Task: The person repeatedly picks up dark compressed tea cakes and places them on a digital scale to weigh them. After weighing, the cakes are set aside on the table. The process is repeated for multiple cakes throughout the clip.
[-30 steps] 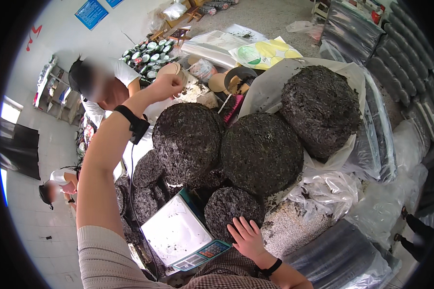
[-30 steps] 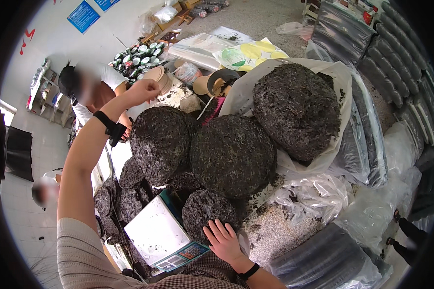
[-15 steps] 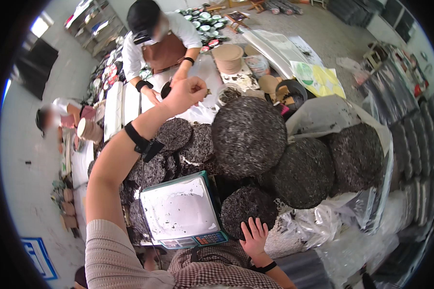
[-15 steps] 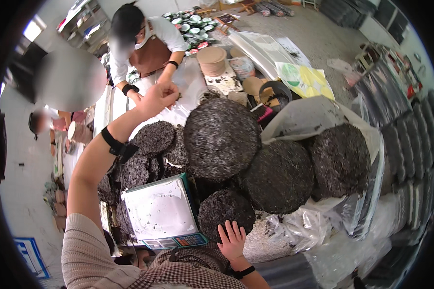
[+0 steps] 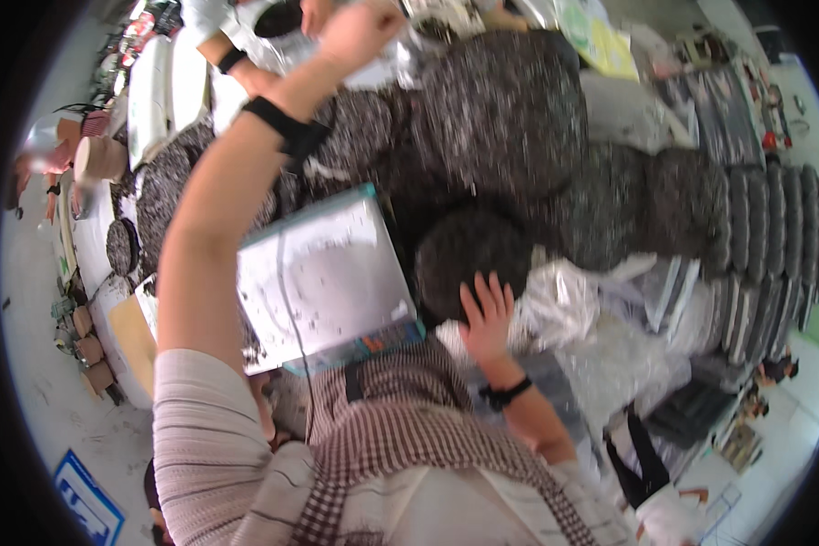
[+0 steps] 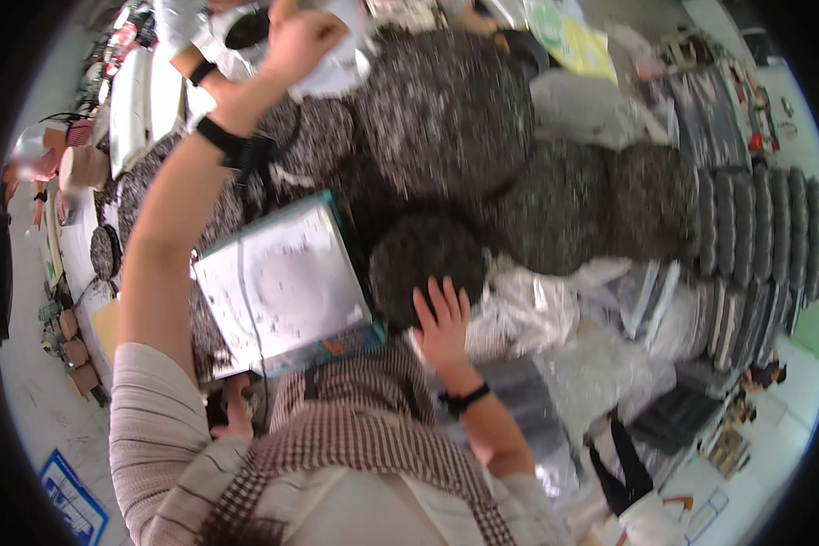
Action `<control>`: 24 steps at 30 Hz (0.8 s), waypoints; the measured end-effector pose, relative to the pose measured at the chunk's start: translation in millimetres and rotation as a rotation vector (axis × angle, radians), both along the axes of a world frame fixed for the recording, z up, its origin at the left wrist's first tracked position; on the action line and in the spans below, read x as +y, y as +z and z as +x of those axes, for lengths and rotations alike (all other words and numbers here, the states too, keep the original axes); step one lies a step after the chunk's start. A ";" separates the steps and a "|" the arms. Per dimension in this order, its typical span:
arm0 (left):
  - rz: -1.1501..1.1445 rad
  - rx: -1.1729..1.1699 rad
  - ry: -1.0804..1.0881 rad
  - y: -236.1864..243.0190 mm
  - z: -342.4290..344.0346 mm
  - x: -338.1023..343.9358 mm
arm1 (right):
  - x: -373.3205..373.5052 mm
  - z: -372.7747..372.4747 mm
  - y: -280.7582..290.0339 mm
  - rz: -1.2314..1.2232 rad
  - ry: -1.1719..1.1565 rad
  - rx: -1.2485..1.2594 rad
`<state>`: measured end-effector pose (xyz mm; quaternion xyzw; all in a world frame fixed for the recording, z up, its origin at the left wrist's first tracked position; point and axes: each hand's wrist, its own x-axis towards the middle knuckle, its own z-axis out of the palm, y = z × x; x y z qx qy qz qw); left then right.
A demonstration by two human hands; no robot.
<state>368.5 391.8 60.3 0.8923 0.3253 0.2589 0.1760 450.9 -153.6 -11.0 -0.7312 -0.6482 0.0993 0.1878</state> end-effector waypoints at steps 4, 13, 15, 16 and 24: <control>-0.228 -0.176 -0.072 23.4 -107.7 -79.6 | 15.9 15.1 33.9 -0.047 0.087 0.041; -0.824 -0.480 0.012 39.5 -180.3 -338.0 | 26.1 2.2 152.6 0.354 -0.459 0.910; -1.174 -0.664 0.057 36.4 -165.7 -381.0 | 34.2 -1.9 141.5 0.194 -0.542 1.413; -1.287 -0.726 0.117 34.3 -158.6 -390.8 | 40.7 -7.5 135.6 0.125 -0.582 1.669; -1.415 -1.121 0.372 29.0 -183.8 -438.4 | 31.3 -67.1 101.7 -0.213 -0.134 2.383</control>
